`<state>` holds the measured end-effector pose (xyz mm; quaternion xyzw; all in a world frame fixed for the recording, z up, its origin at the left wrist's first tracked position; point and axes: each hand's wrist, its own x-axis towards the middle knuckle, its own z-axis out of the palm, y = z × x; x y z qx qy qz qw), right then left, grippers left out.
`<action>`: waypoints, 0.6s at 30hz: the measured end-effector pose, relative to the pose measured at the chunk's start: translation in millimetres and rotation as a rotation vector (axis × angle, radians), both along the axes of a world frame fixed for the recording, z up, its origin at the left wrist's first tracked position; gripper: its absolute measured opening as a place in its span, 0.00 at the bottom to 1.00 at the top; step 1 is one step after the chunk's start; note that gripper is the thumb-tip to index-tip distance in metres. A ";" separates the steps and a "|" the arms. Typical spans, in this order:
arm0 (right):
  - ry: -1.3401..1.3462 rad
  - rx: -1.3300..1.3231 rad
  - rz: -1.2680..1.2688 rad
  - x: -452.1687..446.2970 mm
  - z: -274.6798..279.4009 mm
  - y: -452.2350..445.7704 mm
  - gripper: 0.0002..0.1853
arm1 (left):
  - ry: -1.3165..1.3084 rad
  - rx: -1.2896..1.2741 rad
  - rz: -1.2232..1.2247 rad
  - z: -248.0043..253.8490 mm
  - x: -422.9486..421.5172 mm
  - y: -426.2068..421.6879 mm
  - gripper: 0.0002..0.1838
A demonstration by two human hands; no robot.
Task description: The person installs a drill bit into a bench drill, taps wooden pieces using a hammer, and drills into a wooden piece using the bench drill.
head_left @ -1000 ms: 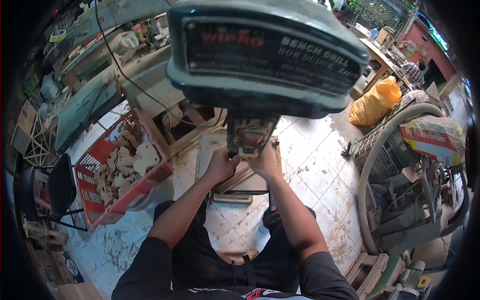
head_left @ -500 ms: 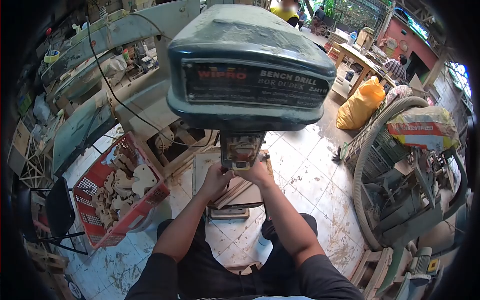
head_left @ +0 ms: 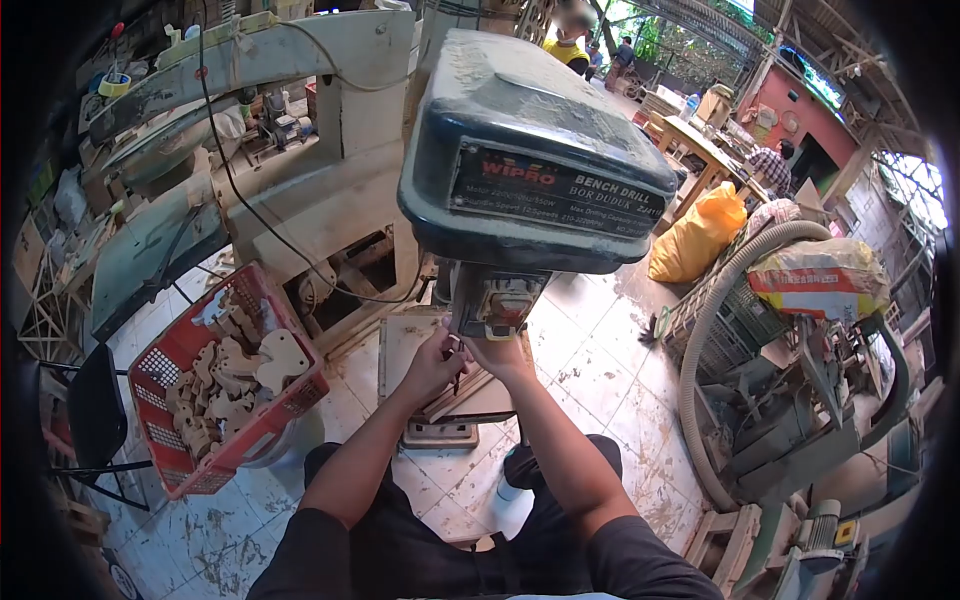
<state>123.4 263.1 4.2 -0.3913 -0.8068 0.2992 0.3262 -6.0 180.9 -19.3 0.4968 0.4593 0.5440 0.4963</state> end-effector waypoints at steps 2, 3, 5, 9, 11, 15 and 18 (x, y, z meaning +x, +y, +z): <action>0.006 -0.064 0.002 0.5 -3.7 1.1 0.14 | -0.031 0.018 -0.010 0.1 0.5 -1.6 0.08; 0.016 -0.127 0.004 1.0 -5.1 2.1 0.13 | -0.058 0.037 -0.021 0.4 0.3 -2.0 0.09; 0.010 -0.130 0.007 1.0 16.8 -11.4 0.18 | -0.063 0.063 -0.021 -1.9 -0.5 -2.2 0.09; 0.016 -0.029 -0.011 -0.8 45.6 -30.2 0.28 | -0.027 0.051 -0.040 -15.2 -9.1 5.0 0.12; -0.014 -0.207 0.006 -0.1 48.4 -28.0 0.29 | -0.020 0.060 -0.042 -12.8 -10.8 5.0 0.10; -0.132 -0.209 -0.023 1.5 61.9 -36.1 0.30 | 0.011 0.065 -0.031 -15.1 -10.5 6.9 0.08; -0.138 -0.134 0.025 7.3 53.2 -29.8 0.29 | -0.038 0.086 -0.044 -14.8 -8.2 8.5 0.08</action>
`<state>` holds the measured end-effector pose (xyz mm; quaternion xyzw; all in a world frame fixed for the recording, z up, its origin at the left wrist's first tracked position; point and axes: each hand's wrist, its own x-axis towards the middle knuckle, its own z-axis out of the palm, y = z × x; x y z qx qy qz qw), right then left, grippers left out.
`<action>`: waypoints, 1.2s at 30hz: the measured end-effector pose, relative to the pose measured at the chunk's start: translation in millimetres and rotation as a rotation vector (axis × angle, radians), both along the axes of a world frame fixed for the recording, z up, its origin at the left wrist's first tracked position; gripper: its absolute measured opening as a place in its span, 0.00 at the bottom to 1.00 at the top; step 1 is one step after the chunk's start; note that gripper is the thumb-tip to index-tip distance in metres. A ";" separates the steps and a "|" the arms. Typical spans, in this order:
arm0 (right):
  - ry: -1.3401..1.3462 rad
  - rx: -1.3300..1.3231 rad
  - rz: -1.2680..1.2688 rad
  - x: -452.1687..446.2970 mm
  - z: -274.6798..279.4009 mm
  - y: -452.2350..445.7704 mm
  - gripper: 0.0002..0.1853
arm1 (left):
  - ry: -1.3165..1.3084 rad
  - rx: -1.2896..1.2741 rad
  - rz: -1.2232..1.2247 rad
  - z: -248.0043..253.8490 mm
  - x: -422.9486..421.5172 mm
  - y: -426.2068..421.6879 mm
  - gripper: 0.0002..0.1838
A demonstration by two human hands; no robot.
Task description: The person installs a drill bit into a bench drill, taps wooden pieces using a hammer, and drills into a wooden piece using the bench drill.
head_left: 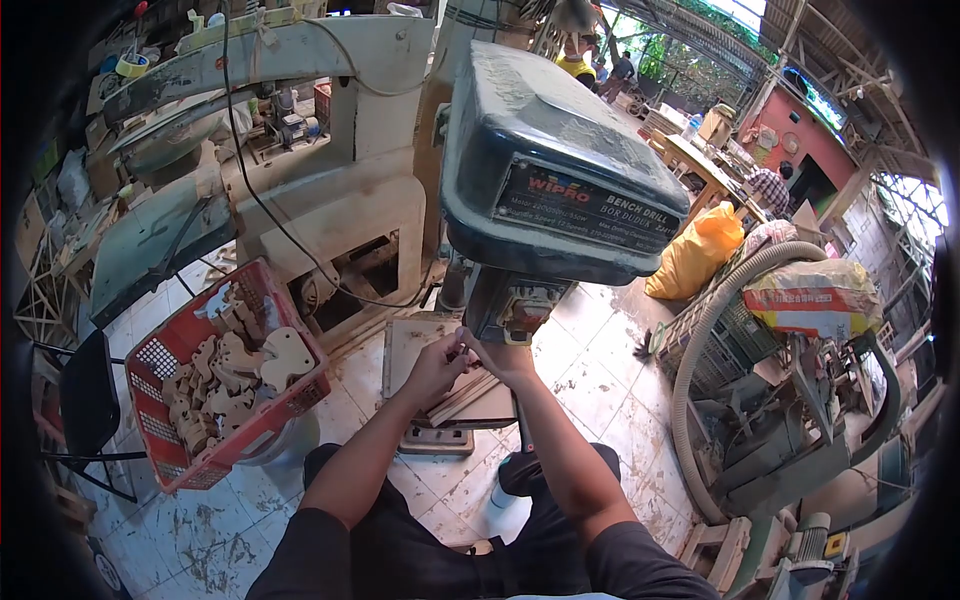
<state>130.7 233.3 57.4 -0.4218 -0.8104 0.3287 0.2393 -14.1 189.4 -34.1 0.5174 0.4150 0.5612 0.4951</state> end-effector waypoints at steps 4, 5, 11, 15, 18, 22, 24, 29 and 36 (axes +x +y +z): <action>0.037 0.079 0.051 3.7 -15.9 9.6 0.30 | 0.006 0.007 0.059 1.0 6.5 -2.8 0.09; -0.005 0.066 0.032 3.9 -15.4 9.3 0.29 | 0.110 -0.004 0.056 2.0 5.0 -5.4 0.09; -0.081 0.059 -0.010 1.5 -7.7 3.4 0.29 | 0.243 -0.028 0.083 3.9 1.0 -7.3 0.09; -0.097 0.007 0.022 3.7 -9.3 6.7 0.30 | 0.241 -0.016 0.098 3.7 2.5 -7.4 0.08; -0.076 0.018 -0.015 3.2 -9.8 3.1 0.30 | 0.249 -0.006 0.103 2.5 2.3 -5.9 0.07; -0.135 0.045 -0.034 2.2 -4.5 0.5 0.30 | 0.222 0.009 0.124 6.0 4.3 -7.8 0.07; -0.098 0.068 -0.016 2.7 -9.4 3.2 0.28 | 0.245 0.022 0.140 3.1 4.7 -6.8 0.07; 0.006 0.087 0.079 9.7 -31.8 19.3 0.19 | 0.267 0.045 0.155 0.9 4.7 -6.3 0.08; 0.046 0.021 0.095 13.2 -35.0 18.1 0.14 | 0.407 0.048 0.203 15.0 2.5 -11.6 0.06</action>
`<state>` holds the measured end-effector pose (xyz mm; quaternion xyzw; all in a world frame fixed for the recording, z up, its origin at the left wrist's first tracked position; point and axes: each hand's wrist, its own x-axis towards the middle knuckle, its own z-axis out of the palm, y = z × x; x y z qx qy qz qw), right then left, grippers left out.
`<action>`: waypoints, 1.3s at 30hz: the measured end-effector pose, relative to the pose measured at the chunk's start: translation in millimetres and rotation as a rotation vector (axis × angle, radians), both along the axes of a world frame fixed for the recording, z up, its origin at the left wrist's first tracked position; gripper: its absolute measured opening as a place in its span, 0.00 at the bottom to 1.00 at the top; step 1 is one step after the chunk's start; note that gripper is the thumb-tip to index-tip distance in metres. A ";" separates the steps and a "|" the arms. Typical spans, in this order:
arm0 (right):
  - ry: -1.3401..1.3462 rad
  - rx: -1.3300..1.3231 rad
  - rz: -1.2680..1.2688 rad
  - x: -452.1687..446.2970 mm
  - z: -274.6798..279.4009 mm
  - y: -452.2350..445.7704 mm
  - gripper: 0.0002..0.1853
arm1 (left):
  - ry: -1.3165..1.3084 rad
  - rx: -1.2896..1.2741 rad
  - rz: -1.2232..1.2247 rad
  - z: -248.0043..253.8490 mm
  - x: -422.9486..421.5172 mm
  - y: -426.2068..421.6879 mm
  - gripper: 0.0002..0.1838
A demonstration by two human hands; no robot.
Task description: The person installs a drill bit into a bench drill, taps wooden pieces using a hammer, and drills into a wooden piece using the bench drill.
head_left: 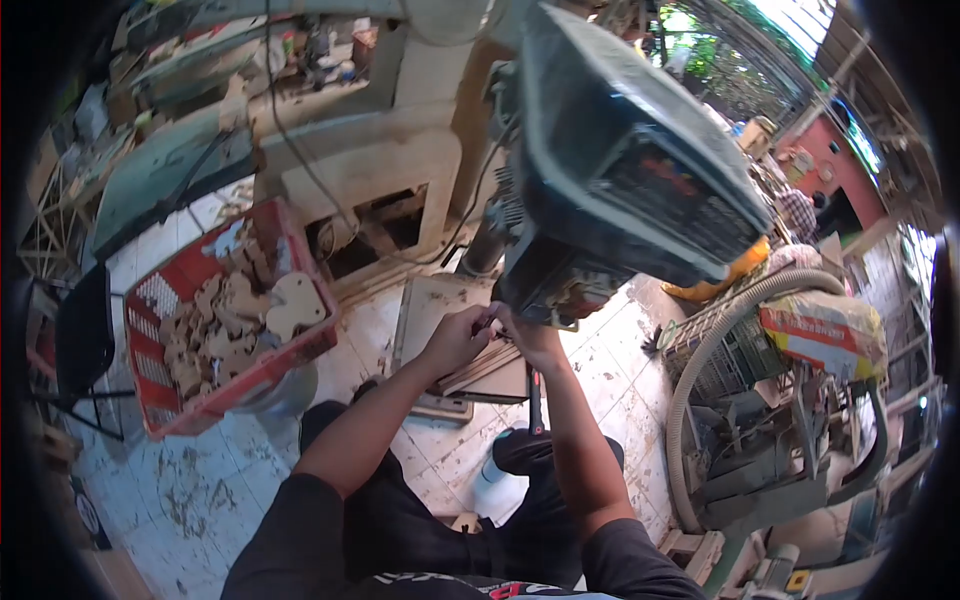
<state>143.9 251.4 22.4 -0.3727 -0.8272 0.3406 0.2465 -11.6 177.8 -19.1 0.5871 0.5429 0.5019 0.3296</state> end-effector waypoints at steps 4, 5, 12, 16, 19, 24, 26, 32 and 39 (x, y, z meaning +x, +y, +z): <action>0.174 -0.116 -0.053 -9.0 20.1 -13.5 0.12 | -0.040 0.058 0.046 -13.9 -0.1 5.7 0.10; 0.133 -0.110 -0.091 -9.0 18.7 -10.1 0.13 | -0.071 0.025 0.077 -15.8 0.8 5.0 0.10; 0.233 -0.134 -0.051 -17.8 27.8 -11.7 0.20 | -0.041 0.105 0.079 -9.1 -2.2 6.8 0.12; 0.278 -0.245 -0.073 -14.3 26.3 -5.1 0.23 | -0.015 0.112 0.092 -18.7 0.3 8.8 0.13; 0.311 -0.269 -0.029 -10.2 22.8 2.5 0.22 | 0.001 0.009 0.082 -12.5 -3.4 4.7 0.14; 0.434 -0.352 -0.057 -14.9 23.2 -2.7 0.22 | 0.058 -0.119 -0.021 3.0 -16.9 -6.9 0.21; 0.442 -0.413 -0.053 -14.7 25.3 -2.7 0.23 | 0.073 -0.055 0.011 0.8 -16.7 -4.8 0.21; 0.436 -0.399 -0.056 -15.2 26.6 -4.5 0.23 | 0.117 -0.082 -0.003 -1.1 -16.1 -5.0 0.15; 0.463 -0.378 -0.011 -14.7 23.3 -2.2 0.25 | 0.111 -0.029 0.029 -3.9 -16.0 -4.5 0.10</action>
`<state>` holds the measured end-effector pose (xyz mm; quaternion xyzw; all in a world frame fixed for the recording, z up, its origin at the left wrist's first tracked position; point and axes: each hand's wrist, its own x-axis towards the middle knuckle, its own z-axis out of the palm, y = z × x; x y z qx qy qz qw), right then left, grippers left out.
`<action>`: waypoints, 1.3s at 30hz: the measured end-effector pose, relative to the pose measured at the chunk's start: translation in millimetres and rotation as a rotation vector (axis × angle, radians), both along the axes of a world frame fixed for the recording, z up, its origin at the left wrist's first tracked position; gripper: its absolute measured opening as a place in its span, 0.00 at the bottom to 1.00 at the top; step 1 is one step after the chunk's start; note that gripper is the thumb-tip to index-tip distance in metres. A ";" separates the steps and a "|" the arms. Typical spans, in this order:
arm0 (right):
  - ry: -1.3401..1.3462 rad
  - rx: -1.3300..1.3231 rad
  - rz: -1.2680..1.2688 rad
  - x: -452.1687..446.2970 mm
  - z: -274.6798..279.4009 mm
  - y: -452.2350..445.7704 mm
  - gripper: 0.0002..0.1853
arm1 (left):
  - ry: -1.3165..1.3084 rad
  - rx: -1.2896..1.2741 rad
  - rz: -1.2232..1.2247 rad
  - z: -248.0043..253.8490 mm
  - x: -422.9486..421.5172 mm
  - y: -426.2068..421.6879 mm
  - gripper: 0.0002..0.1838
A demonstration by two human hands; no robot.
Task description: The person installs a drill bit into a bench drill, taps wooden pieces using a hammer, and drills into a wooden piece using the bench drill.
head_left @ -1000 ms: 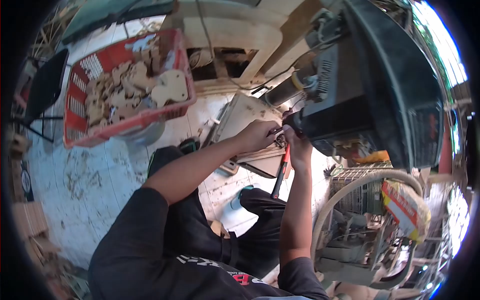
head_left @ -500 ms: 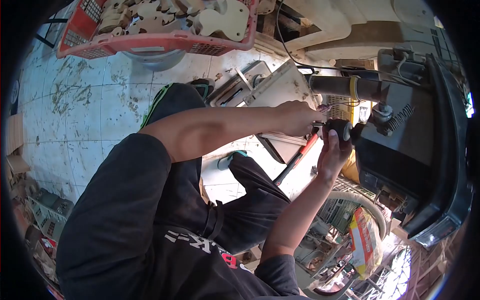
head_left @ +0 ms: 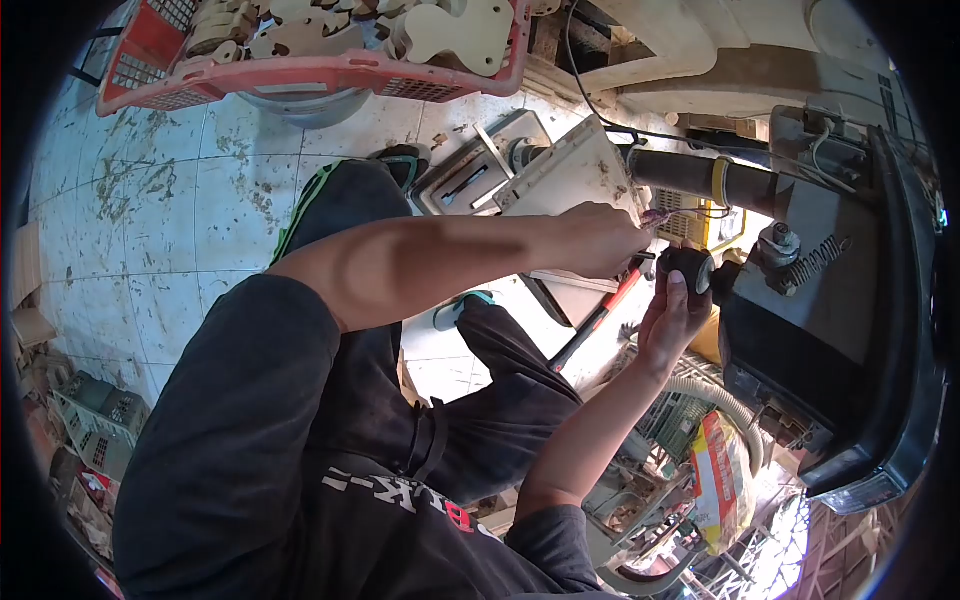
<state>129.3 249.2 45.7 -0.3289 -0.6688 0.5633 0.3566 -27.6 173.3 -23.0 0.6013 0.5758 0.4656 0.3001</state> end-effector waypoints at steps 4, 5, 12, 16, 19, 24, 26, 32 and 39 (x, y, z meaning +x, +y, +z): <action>0.008 0.003 0.013 -0.6 0.3 -0.9 0.25 | -0.036 0.000 -0.023 1.5 0.1 2.2 0.09; 0.005 0.009 0.020 -1.2 0.5 -1.6 0.25 | -0.056 0.016 -0.017 1.3 1.0 3.1 0.09; -0.370 0.240 -0.111 1.3 -3.9 10.3 0.27 | -0.224 0.026 0.007 -7.9 9.3 12.1 0.09; 0.027 0.120 0.000 -18.5 6.9 -14.3 0.31 | -0.232 0.054 0.034 -11.2 12.4 17.0 0.09; -0.292 0.344 -0.202 -19.0 2.0 -4.1 0.32 | -0.262 0.021 -0.017 -14.2 12.3 23.1 0.09; -0.011 0.153 -0.043 -15.5 4.9 -3.9 0.33 | -0.095 0.122 0.085 -21.6 14.8 30.7 0.08; -0.166 0.308 -0.058 -6.3 1.3 0.7 0.36 | -0.046 0.117 0.079 -17.5 14.7 26.4 0.08; -0.214 0.388 -0.279 -23.3 -4.6 -4.3 0.36 | -0.170 0.097 0.055 -14.5 3.3 28.6 0.08; -0.184 0.311 -0.135 0.3 -8.2 4.5 0.38 | -0.305 0.162 0.016 -17.4 16.6 48.0 0.11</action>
